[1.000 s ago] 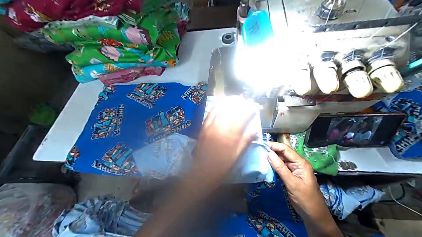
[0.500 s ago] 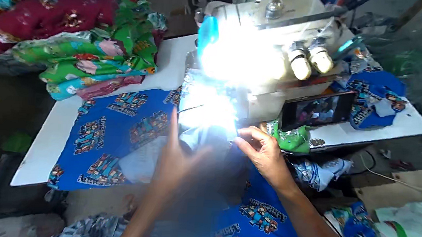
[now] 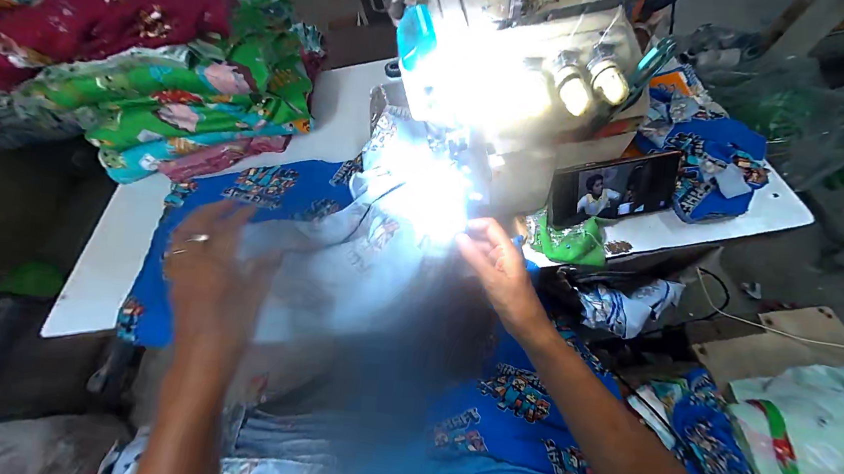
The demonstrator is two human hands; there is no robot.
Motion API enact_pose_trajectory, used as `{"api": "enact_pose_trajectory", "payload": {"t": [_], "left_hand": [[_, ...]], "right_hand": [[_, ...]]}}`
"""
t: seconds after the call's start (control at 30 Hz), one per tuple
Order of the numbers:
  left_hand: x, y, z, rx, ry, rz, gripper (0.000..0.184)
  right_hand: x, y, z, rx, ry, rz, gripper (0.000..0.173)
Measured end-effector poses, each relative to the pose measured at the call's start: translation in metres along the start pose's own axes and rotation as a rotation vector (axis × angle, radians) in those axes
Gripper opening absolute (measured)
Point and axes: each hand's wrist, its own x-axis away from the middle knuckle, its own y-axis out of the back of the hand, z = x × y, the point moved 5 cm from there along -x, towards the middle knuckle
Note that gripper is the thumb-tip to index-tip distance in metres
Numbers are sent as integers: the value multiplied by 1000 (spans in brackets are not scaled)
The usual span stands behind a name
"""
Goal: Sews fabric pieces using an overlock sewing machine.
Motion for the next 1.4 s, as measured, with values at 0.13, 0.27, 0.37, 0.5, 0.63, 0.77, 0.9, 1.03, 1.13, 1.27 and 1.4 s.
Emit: {"api": "enact_pose_trajectory", "payload": {"t": [0.13,0.27,0.37,0.5,0.63,0.77,0.9,1.03,1.13,1.27,1.4], "left_hand": [[23,-54,-74,359,-82,39,34],[47,-102,-108,563,-98,20,24],[64,-122,-116,622,33,17,21],[88,-144,-121,671,166,94,32],[108,-161,-128,769,298,204,40],[119,-167,-132,811,321,205,25],[124,-170,-134,845,280,231,20],[128,-175,-134,899,286,250,21],[132,-176,-131,915,312,287,19],[139,-178,-117,912,356,340,17],[149,-181,-93,838,407,359,21]], "right_hand": [[19,5,-15,26,-32,27,29],[45,12,-34,33,-113,21,26],[64,16,-41,43,-164,21,22],[83,19,-49,47,-189,17,16],[96,20,-56,64,-193,14,16],[104,22,-62,125,-201,-6,14],[106,23,-68,126,-199,-6,17],[105,19,-70,36,-254,1,21],[106,20,-74,62,-299,8,18],[106,25,-82,113,-302,5,9],[107,30,-86,79,-348,-26,10]]}}
